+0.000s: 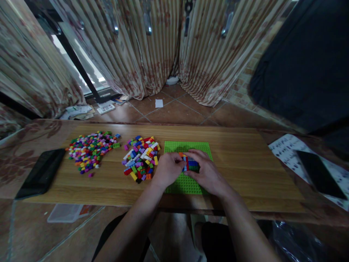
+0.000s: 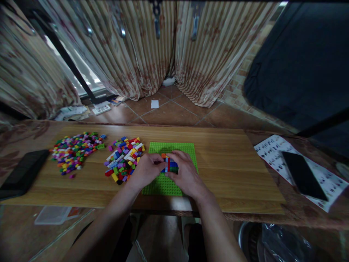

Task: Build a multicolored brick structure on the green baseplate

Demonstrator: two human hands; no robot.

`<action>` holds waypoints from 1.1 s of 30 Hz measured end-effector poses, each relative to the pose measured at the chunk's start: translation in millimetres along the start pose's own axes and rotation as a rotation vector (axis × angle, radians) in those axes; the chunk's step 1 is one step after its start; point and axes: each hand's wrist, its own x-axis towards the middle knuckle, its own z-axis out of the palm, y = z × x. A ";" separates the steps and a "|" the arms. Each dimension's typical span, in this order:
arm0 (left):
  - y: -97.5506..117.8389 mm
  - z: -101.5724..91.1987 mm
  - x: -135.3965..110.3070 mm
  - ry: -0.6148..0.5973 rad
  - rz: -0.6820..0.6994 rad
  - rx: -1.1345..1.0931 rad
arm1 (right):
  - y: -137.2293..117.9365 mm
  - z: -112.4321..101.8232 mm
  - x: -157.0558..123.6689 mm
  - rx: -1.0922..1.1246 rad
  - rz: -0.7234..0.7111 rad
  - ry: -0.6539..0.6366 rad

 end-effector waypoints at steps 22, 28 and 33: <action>-2.5 0.3 2.3 -0.015 -0.118 -0.119 | 3.3 6.8 -7.2 -0.011 -0.041 0.070; -6.4 1.5 3.8 -0.010 -0.111 -0.120 | 4.1 5.2 -7.9 -0.049 -0.045 0.064; -6.8 2.8 4.6 -0.008 -0.133 -0.128 | 2.4 4.4 -7.3 -0.095 -0.012 0.040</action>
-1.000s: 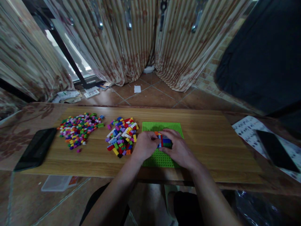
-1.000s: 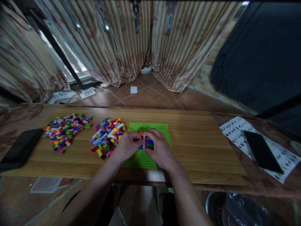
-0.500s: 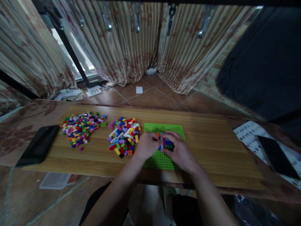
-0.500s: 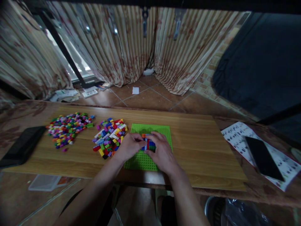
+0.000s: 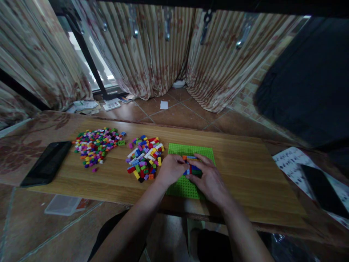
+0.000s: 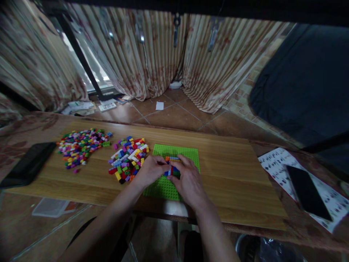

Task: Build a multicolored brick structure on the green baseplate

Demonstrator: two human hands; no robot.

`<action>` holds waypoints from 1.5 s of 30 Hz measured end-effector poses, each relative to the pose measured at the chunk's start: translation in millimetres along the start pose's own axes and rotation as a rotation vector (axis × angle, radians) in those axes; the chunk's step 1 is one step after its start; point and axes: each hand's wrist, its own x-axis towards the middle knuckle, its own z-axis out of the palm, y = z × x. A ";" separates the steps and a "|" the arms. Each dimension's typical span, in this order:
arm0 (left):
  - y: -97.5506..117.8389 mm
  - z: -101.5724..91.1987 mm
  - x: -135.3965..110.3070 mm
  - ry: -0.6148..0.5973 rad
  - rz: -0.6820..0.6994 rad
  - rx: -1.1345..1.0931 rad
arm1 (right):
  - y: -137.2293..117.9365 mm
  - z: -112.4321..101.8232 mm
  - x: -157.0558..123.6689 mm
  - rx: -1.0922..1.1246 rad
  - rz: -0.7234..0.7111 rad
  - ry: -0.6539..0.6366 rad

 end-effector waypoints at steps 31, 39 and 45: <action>-0.3 -5.0 -18.2 -0.041 0.143 0.168 | 6.9 -4.8 2.3 0.105 0.014 -0.054; -9.3 -60.7 -1.8 0.187 0.270 -0.098 | 4.6 -19.1 1.7 0.292 0.103 0.182; -24.4 -109.3 0.9 0.370 0.180 -0.070 | 12.2 -8.4 10.4 0.321 0.265 0.522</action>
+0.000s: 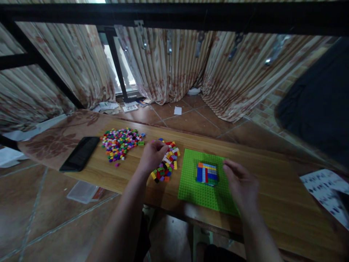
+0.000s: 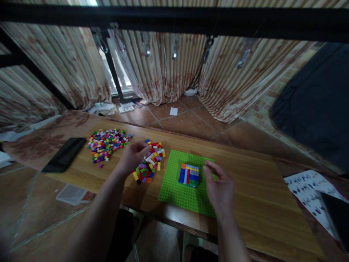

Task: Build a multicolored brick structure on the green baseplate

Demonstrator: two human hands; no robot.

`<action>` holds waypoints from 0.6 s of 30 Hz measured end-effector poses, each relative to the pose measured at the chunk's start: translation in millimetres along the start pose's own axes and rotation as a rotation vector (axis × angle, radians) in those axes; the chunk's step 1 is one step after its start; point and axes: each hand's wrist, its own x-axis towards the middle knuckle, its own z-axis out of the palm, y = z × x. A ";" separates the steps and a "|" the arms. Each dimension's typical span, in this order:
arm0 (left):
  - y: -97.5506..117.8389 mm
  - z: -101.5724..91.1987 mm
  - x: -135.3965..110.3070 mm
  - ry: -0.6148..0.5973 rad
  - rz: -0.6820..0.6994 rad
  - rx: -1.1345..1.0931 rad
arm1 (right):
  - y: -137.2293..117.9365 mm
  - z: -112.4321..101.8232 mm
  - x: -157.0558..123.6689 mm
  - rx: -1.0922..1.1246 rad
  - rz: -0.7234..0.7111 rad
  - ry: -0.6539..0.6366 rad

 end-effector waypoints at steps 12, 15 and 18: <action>-4.6 -58.5 -6.5 -0.347 -0.016 0.366 | -5.6 13.2 -3.4 -0.029 -0.041 0.093; -3.5 -65.3 -6.2 -0.403 -0.027 0.450 | -4.2 16.7 -4.2 -0.038 -0.034 0.092; -3.2 -74.4 -7.2 -0.432 -0.036 0.470 | -3.0 18.2 -4.3 -0.044 -0.035 0.088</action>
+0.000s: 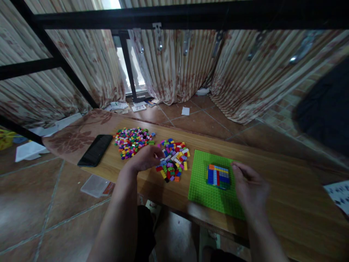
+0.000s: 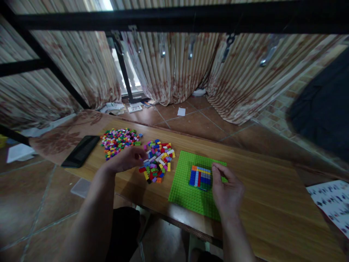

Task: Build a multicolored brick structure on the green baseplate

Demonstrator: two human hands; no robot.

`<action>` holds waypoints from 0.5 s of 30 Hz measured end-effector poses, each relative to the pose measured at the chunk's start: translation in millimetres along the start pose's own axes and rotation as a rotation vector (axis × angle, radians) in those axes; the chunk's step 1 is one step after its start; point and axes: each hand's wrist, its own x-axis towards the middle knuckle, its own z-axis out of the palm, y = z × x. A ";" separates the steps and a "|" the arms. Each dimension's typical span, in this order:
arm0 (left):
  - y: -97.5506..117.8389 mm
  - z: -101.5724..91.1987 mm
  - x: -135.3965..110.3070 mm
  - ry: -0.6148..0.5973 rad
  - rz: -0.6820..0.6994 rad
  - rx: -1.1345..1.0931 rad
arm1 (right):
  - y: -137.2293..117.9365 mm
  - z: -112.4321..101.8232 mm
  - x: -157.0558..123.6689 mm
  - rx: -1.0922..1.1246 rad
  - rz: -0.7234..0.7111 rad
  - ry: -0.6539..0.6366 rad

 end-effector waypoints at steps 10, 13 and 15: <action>-6.3 5.3 -13.2 -0.052 -0.296 0.190 | -6.1 3.4 -1.6 -0.050 -0.026 -0.024; -0.1 9.6 -10.7 -0.032 -0.328 0.275 | -5.8 4.4 -2.8 -0.055 -0.044 -0.029; 1.9 10.6 -9.5 -0.025 -0.302 0.299 | -4.9 4.8 -3.1 -0.050 -0.045 -0.033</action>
